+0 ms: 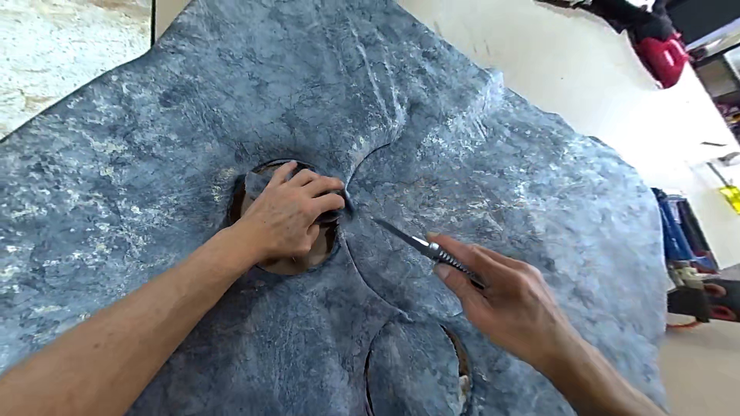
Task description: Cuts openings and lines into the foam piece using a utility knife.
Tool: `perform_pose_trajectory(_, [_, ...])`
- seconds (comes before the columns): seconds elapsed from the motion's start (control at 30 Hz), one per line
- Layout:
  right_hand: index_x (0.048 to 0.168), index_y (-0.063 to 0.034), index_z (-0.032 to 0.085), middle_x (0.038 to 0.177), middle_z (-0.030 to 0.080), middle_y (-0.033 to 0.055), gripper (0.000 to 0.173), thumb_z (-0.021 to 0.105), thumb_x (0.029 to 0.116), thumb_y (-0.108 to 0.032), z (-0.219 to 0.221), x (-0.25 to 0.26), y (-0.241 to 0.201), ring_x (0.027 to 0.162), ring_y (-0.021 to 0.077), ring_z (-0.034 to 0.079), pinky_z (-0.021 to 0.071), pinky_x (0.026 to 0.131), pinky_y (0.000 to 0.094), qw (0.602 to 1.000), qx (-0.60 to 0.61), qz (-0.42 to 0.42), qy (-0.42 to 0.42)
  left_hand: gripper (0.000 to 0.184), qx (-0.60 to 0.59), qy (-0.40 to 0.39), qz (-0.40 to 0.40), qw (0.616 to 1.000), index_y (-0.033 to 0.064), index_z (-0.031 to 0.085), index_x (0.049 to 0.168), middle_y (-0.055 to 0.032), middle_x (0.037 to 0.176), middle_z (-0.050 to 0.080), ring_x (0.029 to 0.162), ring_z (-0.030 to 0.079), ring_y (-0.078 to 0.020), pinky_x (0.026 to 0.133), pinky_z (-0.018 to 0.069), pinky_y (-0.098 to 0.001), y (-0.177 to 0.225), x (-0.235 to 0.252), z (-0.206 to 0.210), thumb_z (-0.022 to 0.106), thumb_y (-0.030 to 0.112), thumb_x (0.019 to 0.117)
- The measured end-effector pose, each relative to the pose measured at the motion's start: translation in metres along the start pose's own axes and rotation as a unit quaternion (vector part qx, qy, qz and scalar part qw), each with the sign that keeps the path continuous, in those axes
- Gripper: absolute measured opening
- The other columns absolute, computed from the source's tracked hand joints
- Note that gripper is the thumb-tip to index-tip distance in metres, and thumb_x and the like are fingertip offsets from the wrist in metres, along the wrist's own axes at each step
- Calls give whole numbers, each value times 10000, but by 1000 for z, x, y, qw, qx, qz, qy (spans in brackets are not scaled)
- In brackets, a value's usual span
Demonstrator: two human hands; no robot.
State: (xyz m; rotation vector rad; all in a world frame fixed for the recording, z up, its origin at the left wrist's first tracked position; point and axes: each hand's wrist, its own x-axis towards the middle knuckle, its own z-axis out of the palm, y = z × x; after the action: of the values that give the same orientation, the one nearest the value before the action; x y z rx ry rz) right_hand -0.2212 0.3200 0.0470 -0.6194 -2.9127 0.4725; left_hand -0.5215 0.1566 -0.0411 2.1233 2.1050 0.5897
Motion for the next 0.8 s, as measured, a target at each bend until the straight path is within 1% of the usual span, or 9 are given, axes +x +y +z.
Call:
perform_pose_trajectory(0.03, [1334,-265,688,842,659,-55,398,481,1025,-405,6,-1,-1,615,76,582,484,505,323,1000,-11,-11,5,386,14,-1,23,1000,280,710,1239,15,1450,590,1308,565,-273,1119,354,-635,-3,5,2,629,272,862])
perform_pose_trajectory(0.1, [1281,-218,718,860,661,-33,378,481,1021,-355,12,7,0,643,104,607,487,507,327,998,-41,-56,11,266,20,10,55,998,292,754,1169,6,1365,644,1264,586,-264,1103,383,-588,-9,15,3,612,315,945])
perform_pose_trajectory(0.17, [1242,-162,725,965,711,9,351,493,1012,-289,11,23,0,730,156,674,527,540,361,991,-71,-110,1,200,14,18,74,997,278,780,1067,16,1269,682,1251,586,-250,1084,392,-560,-12,23,2,611,300,962])
perform_pose_trajectory(0.2, [1236,-146,724,976,710,21,344,498,1006,-268,11,31,0,746,176,681,528,542,369,988,-84,-132,-6,186,11,23,78,997,261,781,1029,20,1236,695,1243,590,-243,1077,394,-553,-12,24,2,607,272,962])
perform_pose_trajectory(0.37, [1224,-126,717,986,708,37,328,509,995,-237,21,59,-7,766,209,692,529,540,380,974,-122,-187,-43,225,9,54,79,995,244,771,1033,49,1167,721,1171,630,-201,1082,392,-527,-14,24,10,548,264,1014])
perform_pose_trajectory(0.43, [1229,-121,711,946,694,43,335,494,1000,-232,26,65,-10,725,220,675,502,510,385,972,-132,-190,-49,208,13,58,79,995,231,763,1032,47,1170,719,1142,642,-199,1082,391,-532,-14,23,11,557,228,1006])
perform_pose_trajectory(0.6, [1236,-100,708,915,688,65,346,479,1005,-216,34,71,-15,708,237,670,506,515,401,971,-137,-188,-59,210,12,59,67,996,215,764,1022,44,1172,720,1101,653,-213,1081,397,-525,-14,22,12,561,176,989])
perform_pose_trajectory(0.7, [1235,-89,705,883,673,59,354,465,1008,-218,35,69,-12,658,217,652,498,493,392,973,-129,-180,-69,199,13,58,60,996,197,758,1006,38,1158,721,997,669,-218,1079,402,-533,-12,21,13,565,155,976])
perform_pose_trajectory(0.8, [1228,-96,704,848,648,38,360,456,1002,-227,26,62,-6,606,193,612,466,462,380,974,-133,-168,-79,197,11,72,41,996,193,762,1004,39,1144,729,938,675,-212,1084,404,-530,-10,22,15,590,123,938])
